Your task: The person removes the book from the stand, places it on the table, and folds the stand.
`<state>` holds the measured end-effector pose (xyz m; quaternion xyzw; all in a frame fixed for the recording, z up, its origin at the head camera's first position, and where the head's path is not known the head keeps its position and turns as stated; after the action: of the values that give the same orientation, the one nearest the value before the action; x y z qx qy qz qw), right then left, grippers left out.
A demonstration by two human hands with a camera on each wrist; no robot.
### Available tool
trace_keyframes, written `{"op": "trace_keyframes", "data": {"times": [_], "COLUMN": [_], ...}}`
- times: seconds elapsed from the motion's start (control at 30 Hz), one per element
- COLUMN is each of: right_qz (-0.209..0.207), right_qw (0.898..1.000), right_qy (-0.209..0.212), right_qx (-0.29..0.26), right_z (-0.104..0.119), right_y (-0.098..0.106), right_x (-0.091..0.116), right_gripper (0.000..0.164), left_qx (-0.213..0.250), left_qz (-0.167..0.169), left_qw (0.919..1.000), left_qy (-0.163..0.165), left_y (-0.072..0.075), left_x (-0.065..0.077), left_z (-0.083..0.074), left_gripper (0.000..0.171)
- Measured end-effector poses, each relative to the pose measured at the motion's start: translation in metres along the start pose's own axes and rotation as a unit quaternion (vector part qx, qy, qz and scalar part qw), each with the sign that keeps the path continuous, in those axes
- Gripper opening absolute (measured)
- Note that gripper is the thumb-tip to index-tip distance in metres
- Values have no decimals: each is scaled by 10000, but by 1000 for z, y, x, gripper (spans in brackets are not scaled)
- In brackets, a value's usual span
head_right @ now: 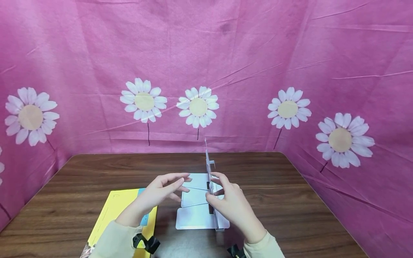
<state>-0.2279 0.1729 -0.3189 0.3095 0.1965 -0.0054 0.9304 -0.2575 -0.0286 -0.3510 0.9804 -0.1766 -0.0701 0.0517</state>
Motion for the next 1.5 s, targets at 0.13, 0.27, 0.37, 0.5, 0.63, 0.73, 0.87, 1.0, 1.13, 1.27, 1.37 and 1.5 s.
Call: {"op": "trace_keyframes", "data": {"times": [0.13,0.27,0.37,0.5,0.63,0.73,0.87,1.0,1.13,1.27,1.37,1.5], "right_qz": [49,120,115,86,119,198,232,140,154,185,201,254], "right_qw": [9998,9994,9995,9996,9994,9992,9986,9979,9969,9960,9958,9952], "right_qy": [-189,-316,-288,-193,-75,21,195,277,380,490,507,589], "right_qx": [-1,2,40,182,305,352,437,563,676,719,741,735], "right_z": [-2,-4,-4,-3,0,2,7,10,12,13,12,13], "right_y": [-5,-11,-15,-17,-20,-23,-28,-30,-32,-33,-33,-33], "right_x": [0,0,1,2,3,5,5,5,6,6,6,7], "right_gripper": [48,51,51,54,56,57,58,57,56,52,50,51], "left_qx": [58,91,140,234,293,181,-74,-36,156,232,179,181], "left_qz": [-16,-45,-13,124,220,263,320,285,50,-222,-313,-242], "left_qw": [10000,9999,9998,9994,9986,9988,9991,9995,9999,9995,9993,9995], "left_qy": [-36,-76,-111,-243,-385,-364,-255,-151,-43,48,67,58], "left_y": [-4,-9,-13,-18,-20,-20,-21,-22,-22,-20,-20,-22], "left_x": [2,4,5,6,7,9,12,13,13,10,8,9], "left_z": [-8,-15,-20,-23,-25,-25,-24,-24,-23,-22,-21,-22], "left_gripper": [51,51,52,54,57,61,73,74,71,69,66,64]}}
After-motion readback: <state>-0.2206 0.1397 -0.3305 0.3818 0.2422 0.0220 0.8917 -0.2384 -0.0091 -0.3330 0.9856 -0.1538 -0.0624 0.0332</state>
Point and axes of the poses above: each hand's wrist, its own x-axis away from the middle knuckle, its own y-axis out of the back of the hand, z = x × y, the point moved 6 cm from there along -x, towards the middle knuckle, and after that the axes turned 8 degrees about -z, right-handed, at the moved point
